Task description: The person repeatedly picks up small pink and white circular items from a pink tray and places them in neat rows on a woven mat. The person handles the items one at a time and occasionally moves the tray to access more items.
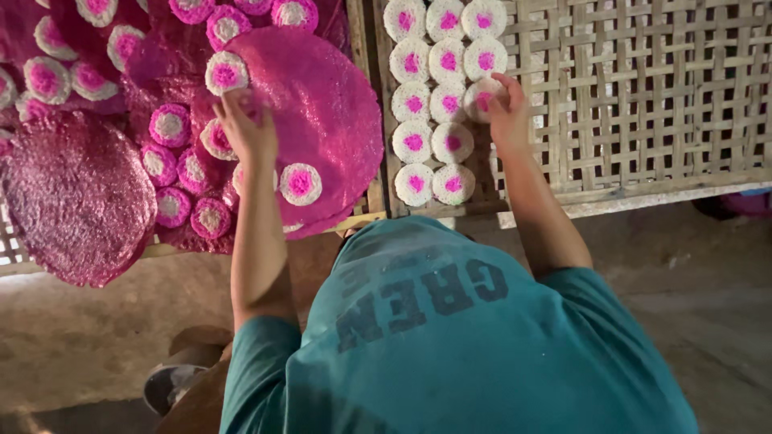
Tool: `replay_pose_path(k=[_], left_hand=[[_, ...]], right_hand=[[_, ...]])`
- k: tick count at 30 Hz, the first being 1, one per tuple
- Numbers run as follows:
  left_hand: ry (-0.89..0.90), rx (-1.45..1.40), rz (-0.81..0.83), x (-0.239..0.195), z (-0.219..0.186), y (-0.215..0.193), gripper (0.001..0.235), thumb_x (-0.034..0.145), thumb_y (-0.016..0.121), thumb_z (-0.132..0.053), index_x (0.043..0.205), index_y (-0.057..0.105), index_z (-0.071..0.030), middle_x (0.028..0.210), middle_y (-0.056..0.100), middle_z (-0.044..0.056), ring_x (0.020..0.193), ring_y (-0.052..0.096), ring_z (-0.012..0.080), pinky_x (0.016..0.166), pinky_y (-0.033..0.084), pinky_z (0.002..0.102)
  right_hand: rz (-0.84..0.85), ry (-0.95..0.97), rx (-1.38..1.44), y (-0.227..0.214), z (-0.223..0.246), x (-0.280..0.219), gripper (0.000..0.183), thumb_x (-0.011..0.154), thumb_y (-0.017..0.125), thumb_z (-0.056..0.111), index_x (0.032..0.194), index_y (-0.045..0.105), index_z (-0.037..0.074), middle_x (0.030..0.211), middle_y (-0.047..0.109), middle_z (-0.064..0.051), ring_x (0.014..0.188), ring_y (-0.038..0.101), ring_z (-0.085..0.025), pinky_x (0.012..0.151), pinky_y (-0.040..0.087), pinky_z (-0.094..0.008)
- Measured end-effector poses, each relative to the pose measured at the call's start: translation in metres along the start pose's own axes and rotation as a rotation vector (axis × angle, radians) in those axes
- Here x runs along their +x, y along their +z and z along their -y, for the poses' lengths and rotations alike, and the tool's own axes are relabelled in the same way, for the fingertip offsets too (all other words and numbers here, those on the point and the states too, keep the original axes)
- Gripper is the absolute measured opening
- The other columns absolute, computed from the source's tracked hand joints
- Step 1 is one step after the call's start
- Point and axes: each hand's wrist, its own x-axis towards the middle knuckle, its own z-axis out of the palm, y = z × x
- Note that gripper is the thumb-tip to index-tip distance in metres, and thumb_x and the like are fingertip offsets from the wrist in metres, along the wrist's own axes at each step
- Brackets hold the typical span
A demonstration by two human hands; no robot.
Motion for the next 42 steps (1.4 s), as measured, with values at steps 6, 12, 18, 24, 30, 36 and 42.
replay_pose_path(k=[6, 12, 18, 24, 30, 36, 42], left_hand=[[-0.172, 0.668, -0.168, 0.064, 0.059, -0.009, 0.075, 0.087, 0.074, -0.046, 0.141, 0.045, -0.004, 0.151, 0.037, 0.029, 0.138, 0.04, 0.0462, 0.106, 0.034, 0.063], [-0.223, 0.667, -0.056, 0.097, 0.072, 0.0, 0.031, 0.101, 0.061, -0.036, 0.114, 0.06, -0.009, 0.149, 0.036, 0.028, 0.135, 0.039, 0.042, 0.109, 0.033, 0.061], [-0.021, 0.148, -0.164, 0.094, 0.028, 0.01, 0.009, 0.087, 0.067, -0.016, 0.089, 0.058, -0.015, 0.092, 0.065, 0.001, 0.081, 0.066, 0.0167, 0.087, 0.057, 0.046], [0.532, 0.185, 0.14, -0.024, -0.061, 0.037, 0.019, 0.085, 0.073, -0.008, 0.097, 0.06, -0.014, 0.095, 0.065, 0.0, 0.079, 0.069, 0.015, 0.079, 0.056, 0.044], [0.64, 0.146, 0.517, -0.139, -0.088, 0.025, 0.051, 0.083, 0.086, -0.022, 0.125, 0.061, -0.006, 0.124, 0.062, 0.013, 0.112, 0.064, 0.0309, 0.098, 0.05, 0.044], [0.551, 0.716, 0.286, -0.111, -0.008, -0.03, 0.068, 0.081, 0.079, -0.019, 0.142, 0.056, 0.0, 0.149, 0.05, 0.018, 0.13, 0.046, 0.042, 0.099, 0.043, 0.061], [0.444, 0.793, 0.413, -0.107, 0.033, -0.047, 0.045, 0.086, 0.08, -0.021, 0.127, 0.065, -0.01, 0.134, 0.054, 0.014, 0.128, 0.047, 0.039, 0.103, 0.042, 0.056]], right_hand=[[-0.052, -0.232, -0.539, 0.022, 0.032, -0.014, 0.054, 0.097, 0.058, -0.004, 0.15, 0.052, 0.006, 0.135, 0.058, -0.015, 0.118, 0.062, -0.025, 0.102, 0.055, -0.035], [-0.181, -0.573, -0.597, 0.034, 0.085, -0.063, 0.061, 0.099, 0.071, -0.005, 0.153, 0.043, -0.002, 0.161, 0.019, -0.027, 0.145, 0.029, -0.045, 0.124, 0.032, -0.052], [0.081, -0.476, -0.339, 0.08, 0.093, -0.081, 0.046, 0.1, 0.07, 0.008, 0.142, 0.052, 0.003, 0.145, 0.045, -0.019, 0.135, 0.048, -0.032, 0.111, 0.047, -0.046], [0.463, 0.284, 0.681, 0.145, 0.086, -0.074, 0.051, 0.102, 0.059, 0.035, 0.139, 0.052, 0.0, 0.12, 0.07, -0.018, 0.11, 0.068, -0.026, 0.096, 0.056, -0.037], [0.302, 0.297, 0.857, 0.082, 0.045, -0.08, 0.042, 0.103, 0.059, 0.023, 0.13, 0.058, -0.009, 0.123, 0.069, -0.019, 0.113, 0.068, -0.027, 0.102, 0.058, -0.039], [0.016, 0.076, 0.594, -0.011, 0.006, -0.083, 0.041, 0.098, 0.065, 0.003, 0.138, 0.057, -0.002, 0.125, 0.066, -0.01, 0.113, 0.067, -0.019, 0.096, 0.06, -0.034], [-0.065, -0.171, -0.284, -0.006, 0.027, -0.089, 0.043, 0.096, 0.069, 0.001, 0.136, 0.056, -0.002, 0.123, 0.067, -0.018, 0.108, 0.071, -0.029, 0.087, 0.058, -0.036]])
